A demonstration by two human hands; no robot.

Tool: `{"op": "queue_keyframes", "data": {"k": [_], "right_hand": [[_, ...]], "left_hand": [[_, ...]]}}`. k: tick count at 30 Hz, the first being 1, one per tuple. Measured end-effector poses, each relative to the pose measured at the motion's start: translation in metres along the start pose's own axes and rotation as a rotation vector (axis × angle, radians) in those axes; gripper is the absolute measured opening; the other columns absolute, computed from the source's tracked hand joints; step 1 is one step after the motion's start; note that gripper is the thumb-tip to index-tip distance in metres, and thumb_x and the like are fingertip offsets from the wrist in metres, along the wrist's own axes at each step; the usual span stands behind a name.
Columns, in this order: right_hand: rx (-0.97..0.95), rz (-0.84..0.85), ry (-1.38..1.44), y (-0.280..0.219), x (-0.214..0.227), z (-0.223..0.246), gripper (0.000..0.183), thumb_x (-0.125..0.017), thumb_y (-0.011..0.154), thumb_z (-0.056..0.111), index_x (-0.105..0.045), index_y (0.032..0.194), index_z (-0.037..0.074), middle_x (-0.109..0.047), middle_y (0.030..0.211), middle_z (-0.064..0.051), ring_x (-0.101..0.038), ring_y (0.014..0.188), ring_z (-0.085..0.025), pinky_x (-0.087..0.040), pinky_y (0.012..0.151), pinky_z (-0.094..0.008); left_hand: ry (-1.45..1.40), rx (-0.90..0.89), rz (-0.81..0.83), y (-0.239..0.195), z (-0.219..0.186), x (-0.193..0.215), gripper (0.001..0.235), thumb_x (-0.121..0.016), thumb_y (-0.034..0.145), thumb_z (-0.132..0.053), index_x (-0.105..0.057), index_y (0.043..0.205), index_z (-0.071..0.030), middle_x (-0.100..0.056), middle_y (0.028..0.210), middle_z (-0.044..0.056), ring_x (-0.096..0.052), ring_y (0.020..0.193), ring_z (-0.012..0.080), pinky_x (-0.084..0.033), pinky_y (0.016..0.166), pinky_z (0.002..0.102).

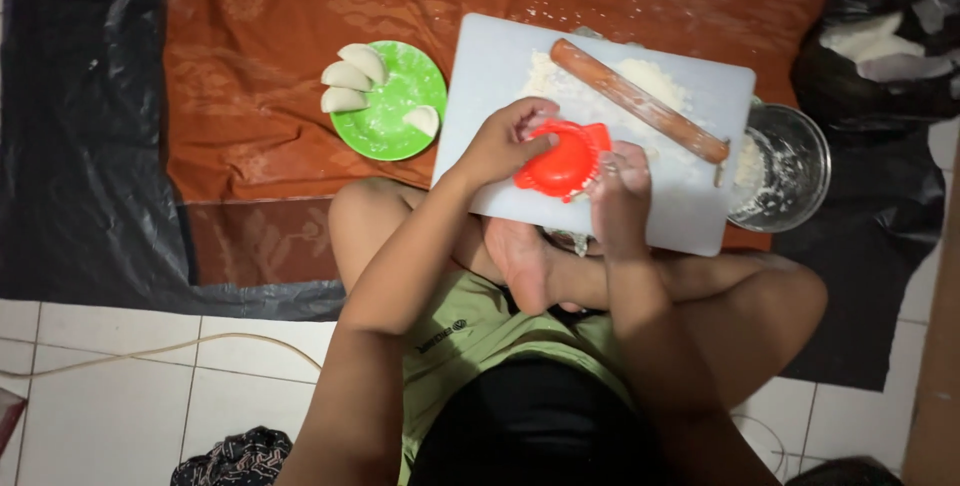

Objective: Rolling out small pieces of dough with a rolling pin and using a plastic mold to shape them into pastries.

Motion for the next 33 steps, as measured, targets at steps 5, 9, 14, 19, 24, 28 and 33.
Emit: {"op": "queue_keyframes", "data": {"k": [5,9,14,19,24,28,33], "right_hand": [[0.176,0.016,-0.291,0.010,0.049,0.018,0.024,-0.065,0.101,0.006,-0.056,0.123,0.005,-0.064,0.105,-0.008,-0.069,0.098,-0.020,-0.062,0.092,-0.040],[0.675,0.225,-1.070,0.003,0.074,0.040,0.063,-0.083,0.081,0.008,-0.054,0.136,-0.004,-0.058,0.135,-0.024,-0.057,0.124,-0.040,-0.047,0.107,-0.044],[0.802,0.359,-1.260,0.004,0.072,0.014,0.102,-0.094,0.070,0.034,-0.045,0.150,-0.006,-0.039,0.153,-0.037,-0.038,0.142,-0.054,-0.043,0.113,-0.060],[0.813,0.298,-1.230,0.005,0.062,0.003,0.090,-0.093,0.071,0.028,-0.051,0.145,-0.003,-0.050,0.143,-0.029,-0.047,0.132,-0.046,-0.046,0.108,-0.053],[0.767,0.340,-1.127,0.024,0.073,-0.030,0.069,-0.091,0.074,0.023,-0.066,0.136,0.004,-0.069,0.123,-0.017,-0.062,0.121,-0.038,-0.051,0.105,-0.047],[0.831,0.321,-1.109,0.021,0.072,-0.037,0.048,-0.082,0.084,0.014,-0.070,0.131,0.010,-0.071,0.121,-0.010,-0.067,0.116,-0.031,-0.054,0.101,-0.042],[0.815,0.323,-0.967,0.008,0.067,-0.016,0.031,-0.077,0.091,0.007,-0.072,0.120,-0.001,-0.072,0.116,-0.020,-0.068,0.111,-0.040,-0.056,0.098,-0.049]], "left_hand": [[0.069,0.042,-0.353,0.022,0.028,0.024,0.029,-0.076,0.084,-0.020,-0.075,0.113,-0.016,-0.070,0.089,0.009,-0.062,0.080,0.0188,-0.054,0.070,0.036],[0.028,-0.154,-0.745,0.050,0.029,0.065,0.019,-0.068,0.085,-0.005,-0.062,0.103,-0.001,-0.066,0.092,0.008,-0.061,0.079,0.0143,-0.055,0.076,0.026],[0.373,-0.003,-0.882,0.057,0.016,0.059,0.025,-0.068,0.085,-0.017,-0.063,0.108,-0.006,-0.071,0.088,0.007,-0.067,0.075,0.0193,-0.056,0.073,0.032],[0.612,0.183,-0.854,0.048,0.009,0.059,0.021,-0.068,0.081,-0.027,-0.067,0.097,-0.012,-0.074,0.087,0.006,-0.068,0.082,0.0285,-0.051,0.082,0.043],[0.744,0.077,-0.750,0.000,-0.023,0.020,0.056,-0.074,0.089,-0.022,-0.054,0.136,0.002,-0.055,0.129,0.029,-0.047,0.127,0.0542,-0.041,0.107,0.067],[0.683,-0.195,-0.486,-0.038,-0.015,-0.016,0.032,-0.061,0.092,-0.005,-0.063,0.122,0.006,-0.060,0.119,0.028,-0.053,0.122,0.0503,-0.039,0.108,0.058],[0.463,-0.040,-0.799,-0.045,0.013,0.030,0.023,-0.053,0.098,-0.016,-0.070,0.093,-0.002,-0.067,0.082,0.029,-0.066,0.084,0.0516,-0.053,0.074,0.053]]}}
Point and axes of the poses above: each hand's wrist, its own y-axis towards the middle knuckle, its own x-axis out of the back of the hand, z = x × y, the point moved 1 cm from there along y, towards the middle knuckle
